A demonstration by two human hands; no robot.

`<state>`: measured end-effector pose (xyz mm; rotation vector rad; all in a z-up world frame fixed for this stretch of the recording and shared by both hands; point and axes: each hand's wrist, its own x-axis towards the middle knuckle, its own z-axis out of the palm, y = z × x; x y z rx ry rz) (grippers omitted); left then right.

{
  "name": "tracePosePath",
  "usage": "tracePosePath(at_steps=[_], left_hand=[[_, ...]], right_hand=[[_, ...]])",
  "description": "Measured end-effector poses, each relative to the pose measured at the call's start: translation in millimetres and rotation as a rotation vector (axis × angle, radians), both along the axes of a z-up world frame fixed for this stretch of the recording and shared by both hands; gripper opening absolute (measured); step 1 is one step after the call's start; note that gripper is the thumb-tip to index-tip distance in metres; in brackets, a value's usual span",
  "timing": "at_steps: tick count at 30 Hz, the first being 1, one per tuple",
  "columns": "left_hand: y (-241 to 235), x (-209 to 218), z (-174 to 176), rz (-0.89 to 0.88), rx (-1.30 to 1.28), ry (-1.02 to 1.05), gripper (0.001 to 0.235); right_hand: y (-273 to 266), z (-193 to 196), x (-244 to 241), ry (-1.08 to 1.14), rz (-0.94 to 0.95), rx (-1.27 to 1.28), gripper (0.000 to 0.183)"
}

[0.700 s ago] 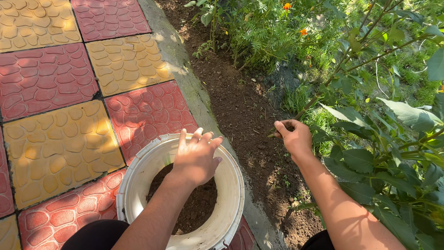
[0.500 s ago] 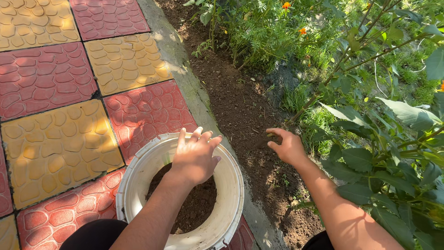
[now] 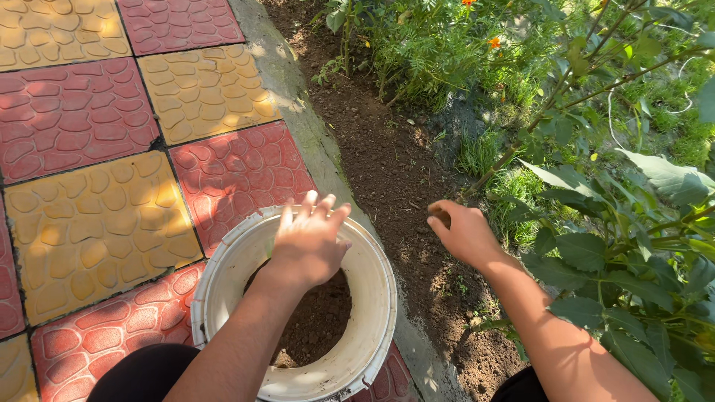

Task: The person takes handfuls of soil from a white bucket and spreads it by hand onto the ground around the base of plants.

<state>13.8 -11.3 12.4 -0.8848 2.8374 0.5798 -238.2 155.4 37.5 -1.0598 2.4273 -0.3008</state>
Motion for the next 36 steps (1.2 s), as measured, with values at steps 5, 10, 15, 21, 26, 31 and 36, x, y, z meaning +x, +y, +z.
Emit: tracePosePath(at_steps=[5, 10, 15, 21, 26, 31, 36], left_hand=[[-27, 25, 9, 0.183, 0.009, -0.171, 0.070], [-51, 56, 0, 0.391, 0.087, -0.216, 0.055], [-76, 74, -35, 0.223, 0.101, 0.027, 0.066], [-71, 80, -28, 0.250, 0.013, 0.048, 0.043], [-61, 80, -40, 0.269, -0.079, 0.106, 0.033], [-64, 72, -63, 0.271, -0.041, 0.178, 0.035], [-62, 69, -73, 0.304, -0.114, 0.207, 0.044]], right_hand=[[-17, 64, 69, -0.031, 0.055, -0.320, 0.032], [-38, 62, 134, -0.072, 0.103, -0.358, 0.025], [-60, -51, 186, -0.188, 0.602, 0.145, 0.043], [-85, -232, 233, -0.139, 0.939, 0.723, 0.076], [-101, -236, 281, 0.116, 1.251, 0.968, 0.058], [-79, -256, 335, 0.019, 1.130, 0.947, 0.036], [-11, -311, 364, -0.232, 0.894, 0.947, 0.011]])
